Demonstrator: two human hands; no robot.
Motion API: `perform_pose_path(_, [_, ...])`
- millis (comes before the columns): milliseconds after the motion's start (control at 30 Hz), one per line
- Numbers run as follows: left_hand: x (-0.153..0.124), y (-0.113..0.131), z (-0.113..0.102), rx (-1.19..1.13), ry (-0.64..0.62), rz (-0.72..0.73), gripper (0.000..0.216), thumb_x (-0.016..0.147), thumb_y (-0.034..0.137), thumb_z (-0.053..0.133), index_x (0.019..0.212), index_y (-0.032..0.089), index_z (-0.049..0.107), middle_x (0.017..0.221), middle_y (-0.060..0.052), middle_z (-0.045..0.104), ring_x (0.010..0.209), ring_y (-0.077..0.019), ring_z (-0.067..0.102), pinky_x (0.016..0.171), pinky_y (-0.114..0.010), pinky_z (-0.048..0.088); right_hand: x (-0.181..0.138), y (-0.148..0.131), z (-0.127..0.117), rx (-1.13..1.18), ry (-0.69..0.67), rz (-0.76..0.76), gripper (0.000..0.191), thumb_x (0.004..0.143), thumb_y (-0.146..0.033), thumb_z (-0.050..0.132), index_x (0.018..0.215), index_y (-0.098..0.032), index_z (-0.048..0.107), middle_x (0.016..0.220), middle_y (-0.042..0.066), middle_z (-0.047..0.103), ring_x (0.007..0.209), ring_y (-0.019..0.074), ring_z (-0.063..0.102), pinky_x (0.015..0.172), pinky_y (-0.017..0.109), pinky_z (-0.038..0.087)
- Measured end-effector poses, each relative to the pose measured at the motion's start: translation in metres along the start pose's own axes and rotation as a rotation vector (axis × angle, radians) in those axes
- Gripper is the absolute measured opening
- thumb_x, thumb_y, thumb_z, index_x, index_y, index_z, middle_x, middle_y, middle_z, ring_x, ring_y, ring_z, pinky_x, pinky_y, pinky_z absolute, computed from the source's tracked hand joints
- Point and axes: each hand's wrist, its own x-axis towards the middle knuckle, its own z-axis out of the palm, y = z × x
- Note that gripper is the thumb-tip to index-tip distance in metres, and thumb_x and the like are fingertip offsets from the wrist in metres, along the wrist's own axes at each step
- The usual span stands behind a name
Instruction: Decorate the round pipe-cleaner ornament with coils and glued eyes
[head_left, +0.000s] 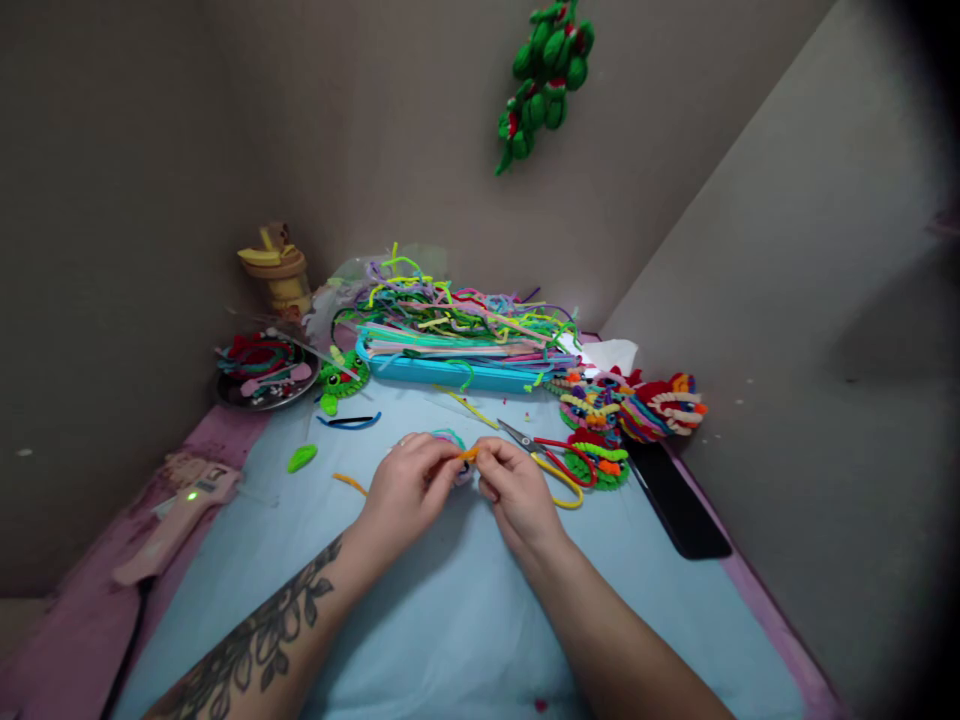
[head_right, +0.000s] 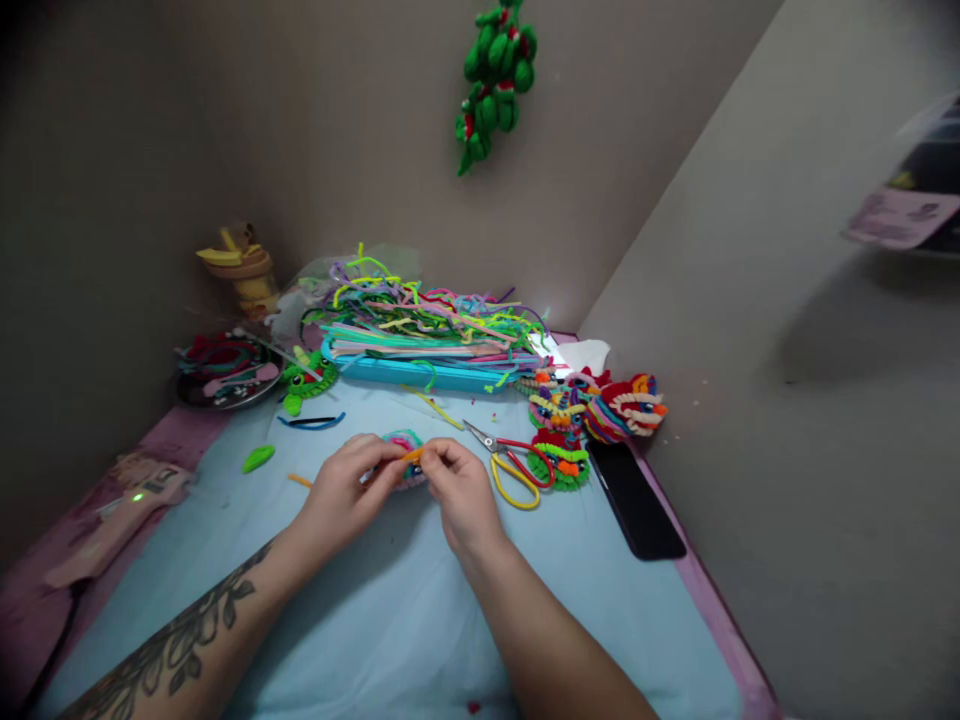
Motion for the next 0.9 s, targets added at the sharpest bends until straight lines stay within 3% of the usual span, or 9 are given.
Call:
perform_pose_path(233, [0.003, 0.007, -0.004, -0.091, -0.019, -0.064, 0.012, 0.088, 0.022, 0.055, 0.081, 0.018, 0.064, 0.079, -0.002, 0.065, 0.078, -0.0157, 0.058, 0.069, -0.026, 0.043, -0.003, -0.006, -0.003, -0.284, -0.065, -0.193, 0.011, 0.075, -0.031, 0.066, 0.076, -0.020, 0.067, 0.077, 0.000, 0.057, 0.068, 0.0132, 0.050, 0.059, 0.025, 0.038])
perform_pose_path(400, [0.003, 0.005, -0.005, -0.149, 0.010, -0.082, 0.013, 0.089, 0.021, 0.055, 0.080, 0.018, 0.064, 0.075, -0.001, 0.065, 0.071, -0.0131, 0.059, 0.066, -0.024, 0.045, -0.003, -0.012, -0.006, -0.455, -0.074, -0.296, 0.009, 0.076, -0.024, 0.063, 0.068, -0.020, 0.062, 0.073, -0.001, 0.054, 0.071, 0.0144, 0.050, 0.065, 0.027, 0.039])
perform_pose_path(467, [0.002, 0.003, -0.004, -0.125, 0.026, -0.026, 0.009, 0.088, 0.020, 0.057, 0.091, 0.018, 0.066, 0.083, -0.003, 0.067, 0.077, -0.0144, 0.061, 0.069, -0.025, 0.048, -0.003, -0.013, -0.006, -0.434, -0.097, -0.276, 0.011, 0.077, -0.025, 0.062, 0.067, -0.019, 0.060, 0.073, -0.001, 0.054, 0.071, 0.0143, 0.050, 0.066, 0.027, 0.039])
perform_pose_path(567, [0.000, -0.001, -0.002, -0.057, 0.061, 0.124, 0.021, 0.087, 0.021, 0.058, 0.107, 0.019, 0.064, 0.097, -0.008, 0.069, 0.088, -0.0173, 0.064, 0.075, -0.028, 0.050, -0.004, -0.012, -0.007, -0.381, -0.130, -0.232, 0.012, 0.078, -0.026, 0.061, 0.069, -0.019, 0.060, 0.074, -0.001, 0.054, 0.071, 0.0142, 0.051, 0.066, 0.027, 0.039])
perform_pose_path(900, [0.002, -0.005, -0.006, 0.035, 0.156, 0.314, 0.012, 0.089, 0.020, 0.057, 0.095, 0.018, 0.067, 0.079, -0.005, 0.072, 0.073, -0.0152, 0.064, 0.068, -0.027, 0.051, -0.007, -0.012, -0.006, -0.370, -0.185, -0.202, 0.009, 0.077, -0.024, 0.064, 0.069, -0.020, 0.064, 0.075, 0.000, 0.057, 0.072, 0.0148, 0.052, 0.068, 0.027, 0.039])
